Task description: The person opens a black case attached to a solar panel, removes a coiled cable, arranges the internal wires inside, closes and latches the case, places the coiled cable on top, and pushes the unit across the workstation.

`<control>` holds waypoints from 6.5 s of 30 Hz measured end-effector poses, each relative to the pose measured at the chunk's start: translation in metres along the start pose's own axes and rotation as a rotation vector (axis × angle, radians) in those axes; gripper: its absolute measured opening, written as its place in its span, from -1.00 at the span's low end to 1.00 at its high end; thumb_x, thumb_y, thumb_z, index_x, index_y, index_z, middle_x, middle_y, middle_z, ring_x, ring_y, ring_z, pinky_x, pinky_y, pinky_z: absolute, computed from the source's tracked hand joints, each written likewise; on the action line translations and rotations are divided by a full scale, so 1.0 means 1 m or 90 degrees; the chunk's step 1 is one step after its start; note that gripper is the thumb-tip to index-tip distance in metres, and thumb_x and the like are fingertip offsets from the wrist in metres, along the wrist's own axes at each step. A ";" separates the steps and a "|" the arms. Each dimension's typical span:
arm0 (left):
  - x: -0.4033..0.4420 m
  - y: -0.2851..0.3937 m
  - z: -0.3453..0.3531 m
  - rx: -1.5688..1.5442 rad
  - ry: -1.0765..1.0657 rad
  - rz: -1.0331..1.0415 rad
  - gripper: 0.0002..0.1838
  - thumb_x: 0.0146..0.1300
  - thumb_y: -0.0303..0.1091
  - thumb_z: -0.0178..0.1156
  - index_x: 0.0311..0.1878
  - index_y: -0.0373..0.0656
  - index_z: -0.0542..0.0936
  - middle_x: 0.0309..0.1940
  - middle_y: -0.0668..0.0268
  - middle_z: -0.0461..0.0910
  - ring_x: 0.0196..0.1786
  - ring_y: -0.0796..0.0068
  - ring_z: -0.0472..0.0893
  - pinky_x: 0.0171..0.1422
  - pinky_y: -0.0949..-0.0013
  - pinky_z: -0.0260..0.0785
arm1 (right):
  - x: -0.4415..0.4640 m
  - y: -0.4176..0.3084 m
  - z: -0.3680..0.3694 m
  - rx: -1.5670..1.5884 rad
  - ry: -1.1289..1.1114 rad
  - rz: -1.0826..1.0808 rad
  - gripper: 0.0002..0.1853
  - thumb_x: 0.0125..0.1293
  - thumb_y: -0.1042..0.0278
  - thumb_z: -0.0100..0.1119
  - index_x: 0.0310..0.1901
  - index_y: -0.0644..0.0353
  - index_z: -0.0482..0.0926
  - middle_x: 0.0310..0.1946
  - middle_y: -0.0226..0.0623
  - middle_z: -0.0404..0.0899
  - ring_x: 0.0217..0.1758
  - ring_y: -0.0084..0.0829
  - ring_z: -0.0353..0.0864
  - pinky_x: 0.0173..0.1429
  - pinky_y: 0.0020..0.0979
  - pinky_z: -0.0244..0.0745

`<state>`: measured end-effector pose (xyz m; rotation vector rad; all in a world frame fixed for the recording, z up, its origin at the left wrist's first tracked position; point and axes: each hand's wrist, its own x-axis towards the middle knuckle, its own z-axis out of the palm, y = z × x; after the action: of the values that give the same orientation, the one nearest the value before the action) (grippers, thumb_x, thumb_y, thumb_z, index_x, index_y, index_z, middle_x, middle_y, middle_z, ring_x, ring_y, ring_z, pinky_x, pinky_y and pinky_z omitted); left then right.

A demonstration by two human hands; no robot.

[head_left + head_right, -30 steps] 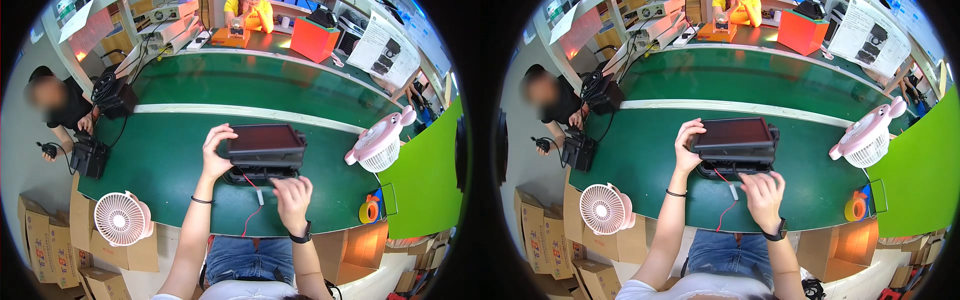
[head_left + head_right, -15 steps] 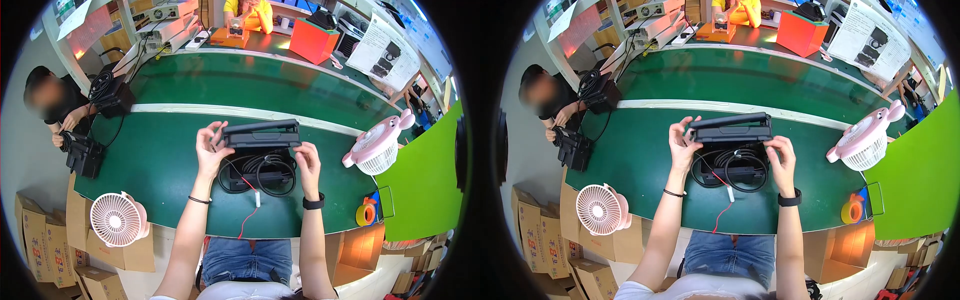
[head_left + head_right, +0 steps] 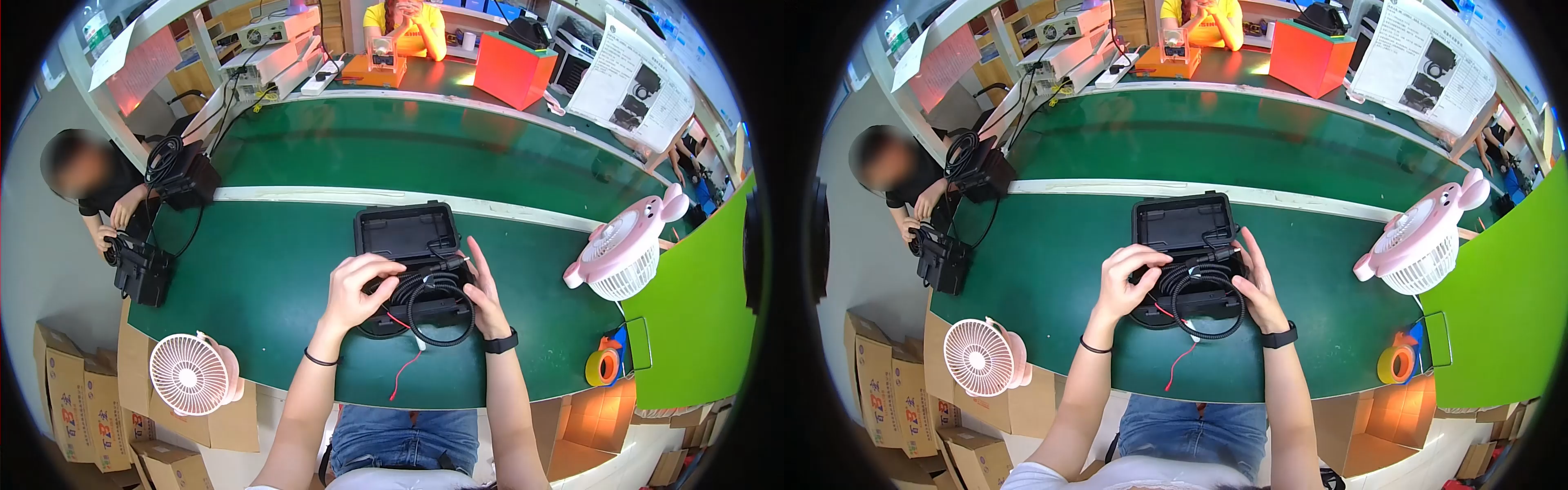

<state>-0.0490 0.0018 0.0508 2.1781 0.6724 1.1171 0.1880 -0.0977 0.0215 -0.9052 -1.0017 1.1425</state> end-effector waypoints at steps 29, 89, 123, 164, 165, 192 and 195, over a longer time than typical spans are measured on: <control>0.005 0.013 -0.002 0.086 -0.044 0.168 -0.44 -0.39 -0.32 0.46 -0.11 -0.02 0.71 -0.22 0.37 0.58 -0.06 0.23 0.42 0.20 0.13 0.29 | 0.000 -0.005 -0.002 0.165 0.224 -0.070 0.05 0.03 0.62 0.21 0.52 -0.16 -0.12 0.49 0.04 -0.10 0.37 -0.28 0.27 0.37 -0.38 0.23; -0.012 0.019 0.040 0.257 0.239 0.120 -0.62 -0.11 -0.54 0.39 -0.13 -0.01 0.72 -0.37 0.44 0.58 -0.34 0.42 0.47 -0.25 0.39 0.28 | 0.002 -0.006 -0.035 0.090 0.211 -0.116 0.09 -0.07 0.48 0.22 0.53 -0.06 -0.14 0.50 0.01 -0.10 0.29 -0.35 0.33 0.24 -0.51 0.28; -0.018 0.041 0.079 0.415 -0.073 0.453 -0.49 -0.03 -0.21 0.26 0.10 0.12 0.60 0.00 0.59 0.60 -0.01 0.64 0.53 0.06 0.39 0.33 | 0.005 -0.002 -0.006 0.126 0.171 -0.047 0.07 0.05 0.54 0.24 0.53 -0.12 -0.20 0.49 -0.01 -0.17 0.42 -0.22 0.20 0.41 -0.28 0.17; -0.005 0.022 0.038 0.363 -0.095 0.190 -0.40 -0.06 0.11 0.38 0.04 0.01 0.59 -0.05 0.44 0.59 0.27 0.34 0.41 0.44 -0.29 -0.13 | 0.005 -0.015 -0.021 0.088 0.211 -0.139 0.06 -0.14 0.81 0.07 0.47 -0.01 -0.05 0.39 -0.23 0.09 0.27 -0.26 0.42 0.18 -0.37 0.49; -0.005 0.024 0.038 0.380 -0.083 0.165 -0.37 -0.11 0.15 0.38 0.02 0.02 0.59 -0.05 0.45 0.58 0.29 0.32 0.40 0.44 -0.31 -0.16 | 0.004 -0.015 -0.020 0.082 0.209 -0.137 0.05 -0.13 0.81 0.08 0.47 -0.01 -0.04 0.38 -0.24 0.09 0.28 -0.27 0.42 0.18 -0.37 0.48; -0.008 0.020 0.054 0.372 0.050 0.065 -0.34 -0.14 0.19 0.44 -0.04 -0.08 0.64 -0.14 0.26 0.64 -0.03 0.28 0.61 0.38 -0.09 0.08 | 0.003 -0.003 -0.021 -0.153 0.151 -0.278 -0.16 -0.07 -0.22 0.50 0.10 0.02 0.22 0.45 0.02 0.01 0.49 -0.15 0.10 0.48 -0.16 0.03; -0.008 0.015 0.055 0.314 0.056 0.082 -0.40 -0.16 0.05 0.51 -0.08 -0.11 0.64 -0.09 0.23 0.61 -0.03 0.18 0.60 0.22 0.04 0.29 | 0.005 0.001 -0.017 -0.143 0.118 -0.272 -0.14 -0.06 -0.11 0.53 0.16 0.03 0.21 0.47 0.00 -0.03 0.49 -0.18 0.10 0.48 -0.18 0.04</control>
<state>-0.0044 -0.0296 0.0311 2.6273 0.9380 1.2146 0.2047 -0.0941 0.0160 -0.8997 -1.1177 0.5848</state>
